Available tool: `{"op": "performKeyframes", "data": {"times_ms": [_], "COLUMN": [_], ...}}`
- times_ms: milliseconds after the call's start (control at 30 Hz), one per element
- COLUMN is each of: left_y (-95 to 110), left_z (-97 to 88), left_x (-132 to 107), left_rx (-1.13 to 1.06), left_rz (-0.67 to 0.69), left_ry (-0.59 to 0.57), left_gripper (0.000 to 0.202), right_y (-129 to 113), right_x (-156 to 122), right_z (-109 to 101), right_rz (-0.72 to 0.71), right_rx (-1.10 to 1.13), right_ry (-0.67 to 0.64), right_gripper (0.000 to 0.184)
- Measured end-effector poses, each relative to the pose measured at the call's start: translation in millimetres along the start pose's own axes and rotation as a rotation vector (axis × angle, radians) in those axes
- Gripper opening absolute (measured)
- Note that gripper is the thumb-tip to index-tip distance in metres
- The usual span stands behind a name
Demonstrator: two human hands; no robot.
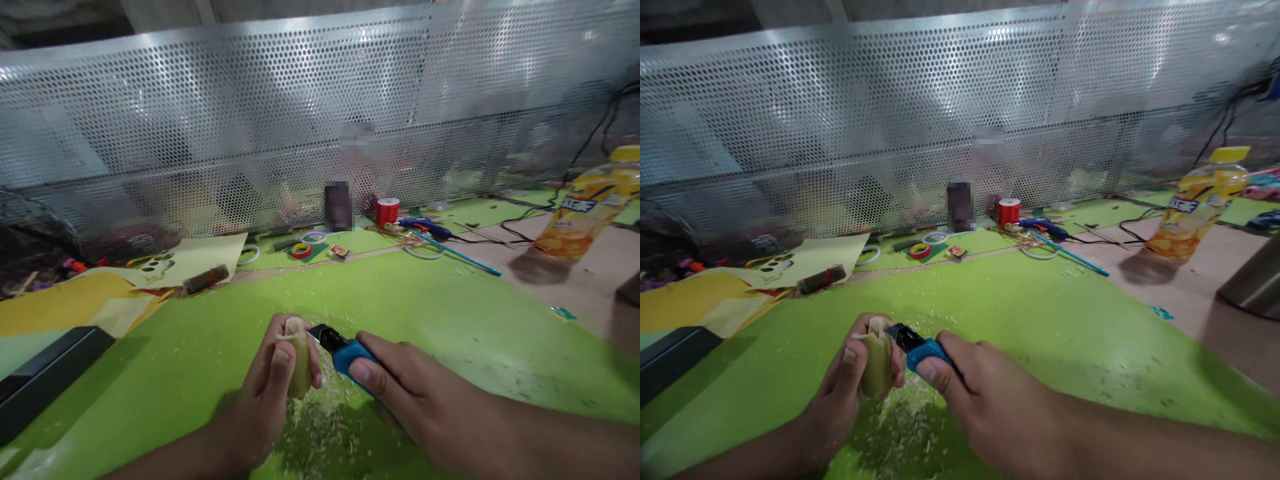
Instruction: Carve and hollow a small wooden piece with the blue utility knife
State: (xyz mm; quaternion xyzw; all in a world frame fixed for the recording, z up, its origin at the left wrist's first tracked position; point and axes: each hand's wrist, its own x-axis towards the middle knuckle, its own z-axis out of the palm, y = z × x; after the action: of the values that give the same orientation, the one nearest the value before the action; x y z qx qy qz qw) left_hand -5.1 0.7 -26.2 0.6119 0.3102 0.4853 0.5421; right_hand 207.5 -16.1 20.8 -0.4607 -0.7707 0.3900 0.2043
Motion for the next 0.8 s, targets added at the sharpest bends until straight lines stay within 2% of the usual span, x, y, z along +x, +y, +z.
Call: {"op": "performKeyframes", "data": {"times_ms": [300,500,667,800], "left_y": [5.8,8.2,7.2,3.1], "left_z": [1.0,2.4,1.1,-0.9], "left_x": [-4.8,-7.7,-12.0,-14.8], "left_rx": [0.044,0.170,0.217,0.189], "left_rz": [-0.081,-0.008,-0.023,-0.018], "left_ry": [-0.010,-0.016,-0.030,-0.015], "left_gripper": [0.041,0.041,0.042,0.042], "right_y": [-0.8,-2.8,-7.8,-10.9], "right_x": [2.5,-2.2,-4.3,-3.0], "right_z": [-1.7,-3.4,-3.4,-5.9], "right_rz": [-0.019,-0.025,0.019,-0.014], "right_rx": [-0.029,-0.077,-0.120,-0.106], "right_ry": [-0.046,-0.079,-0.117,-0.125], "right_gripper": [0.039,0.032,0.041,0.042]}}
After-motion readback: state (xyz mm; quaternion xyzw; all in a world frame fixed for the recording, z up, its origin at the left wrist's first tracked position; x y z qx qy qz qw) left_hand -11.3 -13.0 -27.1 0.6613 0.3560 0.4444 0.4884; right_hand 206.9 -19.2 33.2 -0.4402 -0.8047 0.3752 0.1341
